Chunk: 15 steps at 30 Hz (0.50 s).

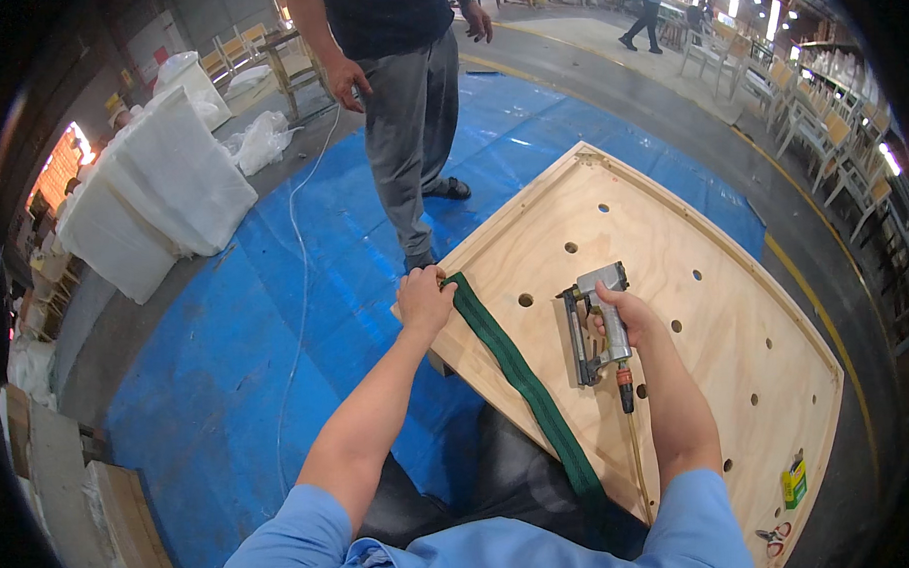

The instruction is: The person walks to a wooden board, places tools on it, and then sits on the floor. They use a staple gun to attach a green fabric strip along the edges of the board, periodically reloading staples and cutting the fabric with scissors.

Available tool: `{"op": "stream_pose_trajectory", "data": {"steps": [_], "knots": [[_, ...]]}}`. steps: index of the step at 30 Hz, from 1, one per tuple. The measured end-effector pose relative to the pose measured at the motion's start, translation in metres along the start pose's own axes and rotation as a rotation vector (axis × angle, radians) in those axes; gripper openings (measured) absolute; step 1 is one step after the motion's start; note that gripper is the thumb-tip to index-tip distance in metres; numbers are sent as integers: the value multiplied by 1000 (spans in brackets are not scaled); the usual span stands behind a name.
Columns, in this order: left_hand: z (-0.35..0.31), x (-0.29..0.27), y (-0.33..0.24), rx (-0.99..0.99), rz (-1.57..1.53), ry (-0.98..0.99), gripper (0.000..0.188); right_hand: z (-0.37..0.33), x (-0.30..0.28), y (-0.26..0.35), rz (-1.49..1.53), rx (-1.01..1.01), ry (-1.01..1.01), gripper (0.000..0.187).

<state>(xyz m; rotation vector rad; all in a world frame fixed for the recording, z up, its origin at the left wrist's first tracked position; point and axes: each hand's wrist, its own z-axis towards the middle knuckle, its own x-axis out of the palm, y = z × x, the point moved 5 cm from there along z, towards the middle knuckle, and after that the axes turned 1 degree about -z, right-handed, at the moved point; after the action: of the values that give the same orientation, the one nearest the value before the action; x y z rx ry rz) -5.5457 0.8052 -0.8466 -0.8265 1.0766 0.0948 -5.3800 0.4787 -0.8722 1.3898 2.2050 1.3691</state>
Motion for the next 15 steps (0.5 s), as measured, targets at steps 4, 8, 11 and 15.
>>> {"op": "stream_pose_trajectory", "data": {"steps": [4, 8, 11, 15], "knots": [[-2, 3, 13, 11, -23, -49, 16, -2, -11, 4, -379, -10, -266, 57], [-12, 2, 18, -15, -175, -57, 11, -23, -22, 21, -896, 35, -554, 75], [-19, -2, 23, -16, -210, -90, 11, -35, -10, 35, -1156, 160, -582, 74], [-20, -7, 27, 9, -263, -133, 12, -37, 27, 69, -1638, -195, -793, 61]]}}
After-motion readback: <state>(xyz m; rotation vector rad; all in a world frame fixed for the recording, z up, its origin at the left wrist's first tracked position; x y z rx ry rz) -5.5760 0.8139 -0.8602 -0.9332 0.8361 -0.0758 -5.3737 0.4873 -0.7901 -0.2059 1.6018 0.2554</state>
